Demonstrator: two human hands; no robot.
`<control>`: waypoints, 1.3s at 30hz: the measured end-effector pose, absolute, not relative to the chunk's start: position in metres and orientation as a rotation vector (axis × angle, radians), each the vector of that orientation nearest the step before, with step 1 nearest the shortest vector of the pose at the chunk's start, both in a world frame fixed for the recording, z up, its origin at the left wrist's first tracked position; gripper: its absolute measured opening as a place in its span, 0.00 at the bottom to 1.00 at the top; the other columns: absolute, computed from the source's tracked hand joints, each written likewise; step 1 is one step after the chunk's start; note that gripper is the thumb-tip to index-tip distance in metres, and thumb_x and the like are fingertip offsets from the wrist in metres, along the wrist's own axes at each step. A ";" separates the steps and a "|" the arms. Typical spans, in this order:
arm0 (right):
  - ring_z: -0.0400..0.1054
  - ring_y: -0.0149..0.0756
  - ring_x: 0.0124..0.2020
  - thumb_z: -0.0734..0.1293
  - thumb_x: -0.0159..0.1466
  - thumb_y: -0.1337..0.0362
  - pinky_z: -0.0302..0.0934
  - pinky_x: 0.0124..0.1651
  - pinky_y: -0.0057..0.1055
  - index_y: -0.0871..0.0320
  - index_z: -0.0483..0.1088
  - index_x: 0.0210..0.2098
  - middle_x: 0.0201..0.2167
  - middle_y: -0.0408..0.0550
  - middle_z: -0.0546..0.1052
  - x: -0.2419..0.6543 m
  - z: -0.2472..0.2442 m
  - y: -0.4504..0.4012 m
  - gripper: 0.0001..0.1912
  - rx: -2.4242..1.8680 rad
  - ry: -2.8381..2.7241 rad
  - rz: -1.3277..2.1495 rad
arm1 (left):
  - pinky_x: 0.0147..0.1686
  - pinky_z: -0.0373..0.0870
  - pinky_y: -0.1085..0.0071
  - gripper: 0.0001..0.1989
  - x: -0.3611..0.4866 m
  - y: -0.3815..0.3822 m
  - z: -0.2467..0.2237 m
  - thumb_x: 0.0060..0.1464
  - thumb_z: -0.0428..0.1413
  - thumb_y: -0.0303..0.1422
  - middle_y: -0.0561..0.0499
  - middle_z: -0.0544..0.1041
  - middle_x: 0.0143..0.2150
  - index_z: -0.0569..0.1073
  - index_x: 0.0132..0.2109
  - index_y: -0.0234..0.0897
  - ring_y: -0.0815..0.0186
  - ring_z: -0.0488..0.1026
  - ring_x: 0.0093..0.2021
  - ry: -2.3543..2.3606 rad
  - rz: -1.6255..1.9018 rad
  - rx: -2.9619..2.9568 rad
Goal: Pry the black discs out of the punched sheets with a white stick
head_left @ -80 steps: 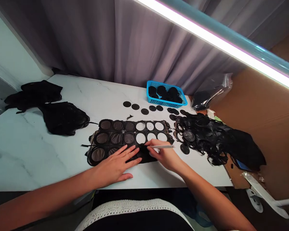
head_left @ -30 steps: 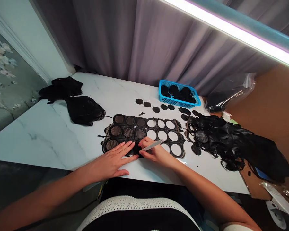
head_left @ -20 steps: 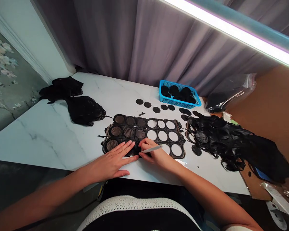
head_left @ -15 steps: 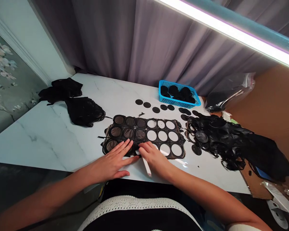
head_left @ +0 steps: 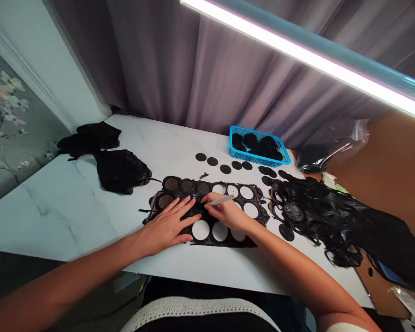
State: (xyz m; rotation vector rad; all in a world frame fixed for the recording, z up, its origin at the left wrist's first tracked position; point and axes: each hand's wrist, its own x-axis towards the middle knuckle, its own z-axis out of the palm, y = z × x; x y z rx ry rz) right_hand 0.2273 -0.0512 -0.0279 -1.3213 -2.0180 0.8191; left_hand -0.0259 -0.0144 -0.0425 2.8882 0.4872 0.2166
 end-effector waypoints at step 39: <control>0.67 0.36 0.38 0.61 0.70 0.67 0.63 0.42 0.33 0.56 0.68 0.43 0.36 0.47 0.72 0.245 -0.035 0.002 0.05 -1.251 -2.101 0.755 | 0.68 0.51 0.50 0.31 -0.002 0.025 -0.054 0.67 0.50 0.49 0.41 0.50 0.74 0.56 0.70 0.44 0.49 0.47 0.73 0.624 0.217 2.921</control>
